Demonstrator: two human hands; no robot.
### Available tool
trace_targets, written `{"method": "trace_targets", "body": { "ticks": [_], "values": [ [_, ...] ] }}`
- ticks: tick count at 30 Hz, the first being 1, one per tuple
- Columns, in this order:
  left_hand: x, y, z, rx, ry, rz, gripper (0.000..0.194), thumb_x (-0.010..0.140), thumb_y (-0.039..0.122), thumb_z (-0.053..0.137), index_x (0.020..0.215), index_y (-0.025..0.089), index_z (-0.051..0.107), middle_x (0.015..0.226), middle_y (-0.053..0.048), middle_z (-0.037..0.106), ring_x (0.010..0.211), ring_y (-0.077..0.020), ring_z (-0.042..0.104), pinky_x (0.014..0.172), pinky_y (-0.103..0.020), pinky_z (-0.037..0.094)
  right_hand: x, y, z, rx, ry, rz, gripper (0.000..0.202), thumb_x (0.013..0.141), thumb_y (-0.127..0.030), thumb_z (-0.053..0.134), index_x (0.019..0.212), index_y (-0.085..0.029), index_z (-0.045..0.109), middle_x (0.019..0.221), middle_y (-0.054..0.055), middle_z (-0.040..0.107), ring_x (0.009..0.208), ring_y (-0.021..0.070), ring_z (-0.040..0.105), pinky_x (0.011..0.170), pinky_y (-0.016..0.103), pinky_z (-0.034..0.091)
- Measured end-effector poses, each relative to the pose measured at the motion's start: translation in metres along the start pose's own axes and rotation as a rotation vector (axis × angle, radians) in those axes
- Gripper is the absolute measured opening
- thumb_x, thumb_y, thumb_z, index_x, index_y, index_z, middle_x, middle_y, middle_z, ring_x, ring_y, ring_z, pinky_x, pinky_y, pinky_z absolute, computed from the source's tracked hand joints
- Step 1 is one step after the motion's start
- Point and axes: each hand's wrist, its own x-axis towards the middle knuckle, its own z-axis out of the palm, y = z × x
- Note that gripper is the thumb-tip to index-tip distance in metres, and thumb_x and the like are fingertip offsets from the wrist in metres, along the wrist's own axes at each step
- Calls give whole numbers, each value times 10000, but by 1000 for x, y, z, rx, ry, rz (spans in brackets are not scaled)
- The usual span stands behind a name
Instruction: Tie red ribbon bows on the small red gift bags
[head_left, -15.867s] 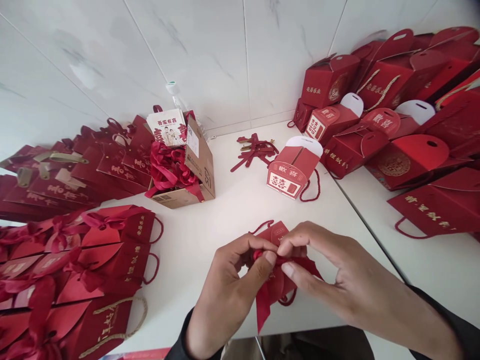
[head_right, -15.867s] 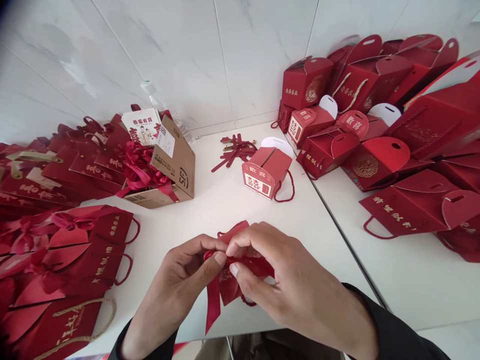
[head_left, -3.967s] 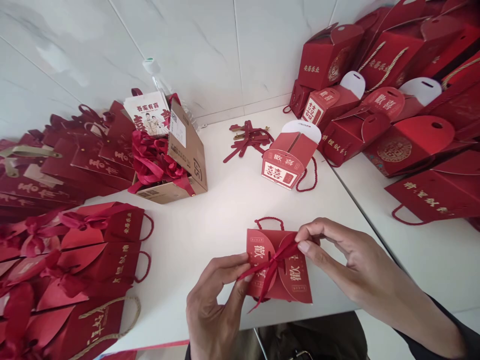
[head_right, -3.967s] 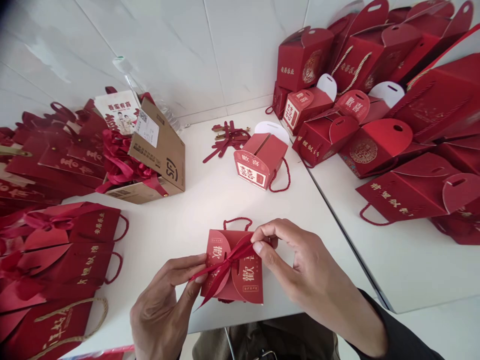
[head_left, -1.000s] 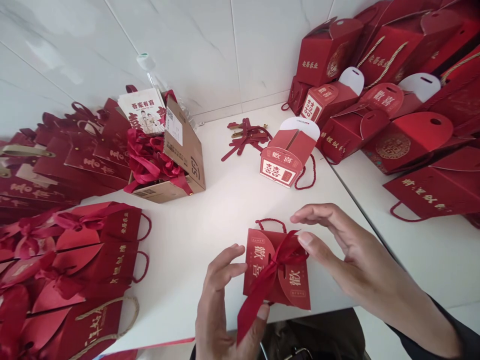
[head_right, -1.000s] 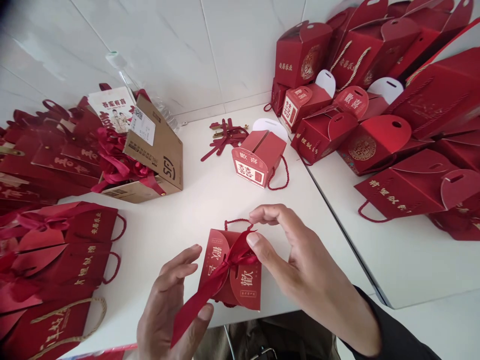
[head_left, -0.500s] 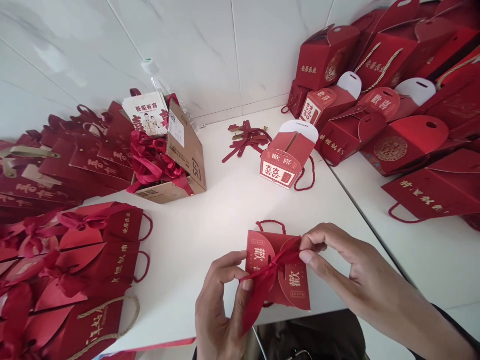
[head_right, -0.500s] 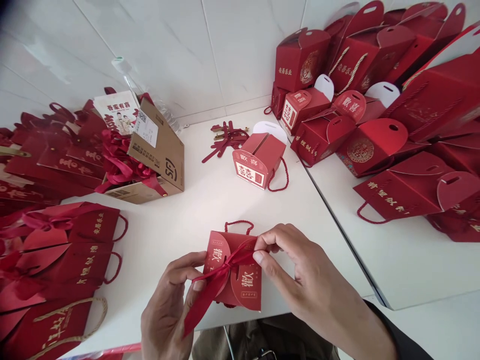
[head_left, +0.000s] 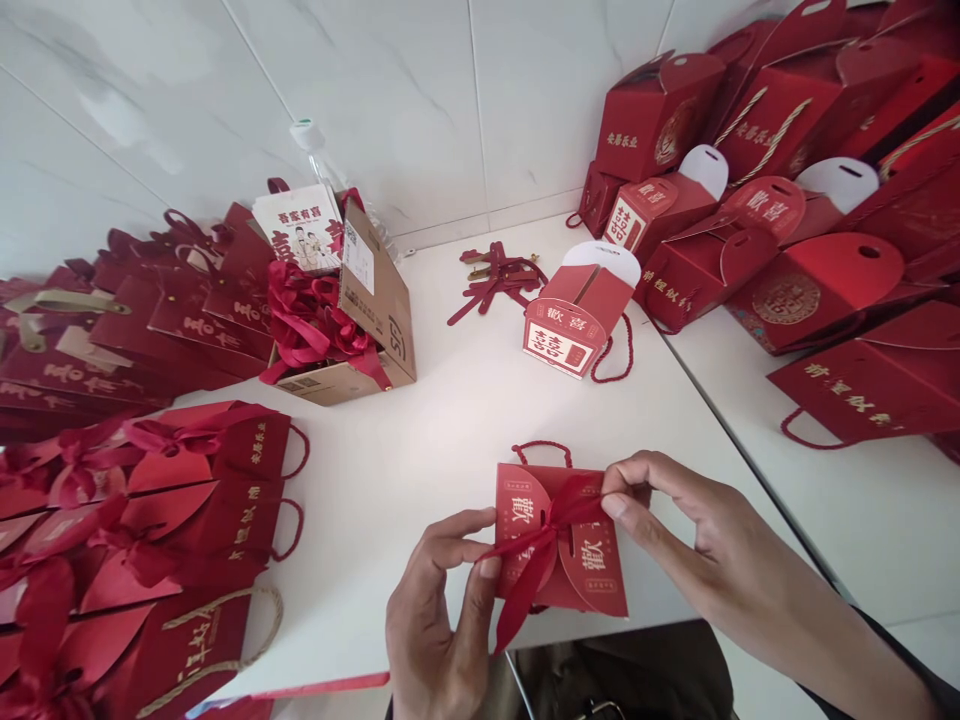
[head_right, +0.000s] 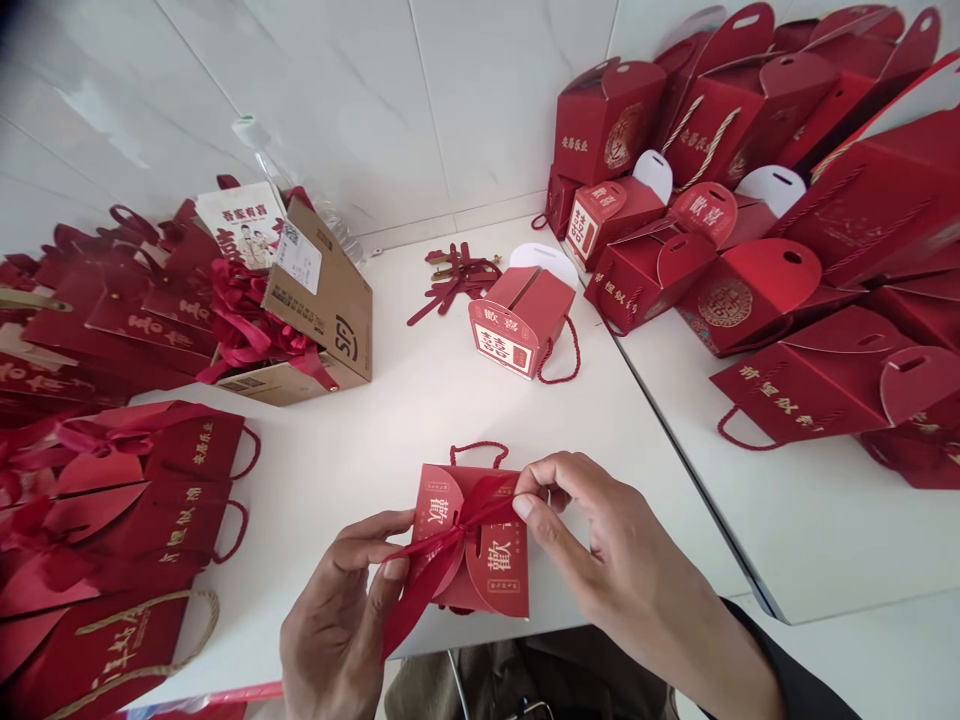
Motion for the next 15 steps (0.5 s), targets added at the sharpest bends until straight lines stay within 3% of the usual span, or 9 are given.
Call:
{"method": "trace_targets", "body": {
  "ticks": [8, 10, 12, 15],
  "values": [
    [1, 0, -2, -41, -10, -58, 112, 972, 303, 668, 897, 228, 702, 1090, -65, 769, 996, -207, 737, 786, -282, 628, 0, 0, 0, 27, 9, 17, 328, 1022, -576, 513, 927, -282, 620, 822, -9, 645, 587, 157, 522, 448, 279, 375],
    [1, 2, -1, -37, -30, -24, 76, 980, 295, 653, 1015, 246, 700, 1166, -72, 752, 1081, -221, 723, 867, -315, 619, 0, 0, 0, 25, 44, 23, 310, 1013, -581, 530, 964, -294, 638, 879, 3, 668, 688, 181, 599, 485, 274, 425],
    [0, 6, 1, -41, -4, 5, 178, 982, 314, 647, 1155, 273, 666, 1254, -80, 718, 1198, -245, 680, 966, -373, 593, 0, 0, 0, 41, 106, 8, 299, 1000, -586, 554, 1037, -309, 660, 1005, 30, 693, 907, 231, 664, 542, 273, 490],
    [-2, 13, 7, -29, 29, 17, 249, 983, 376, 642, 1218, 293, 651, 1317, -84, 673, 1276, -273, 622, 1025, -428, 552, 4, -2, 1, 49, 128, -51, 299, 993, -576, 582, 1138, -331, 672, 1174, 51, 682, 1092, 264, 654, 595, 280, 552]
  ]
}}
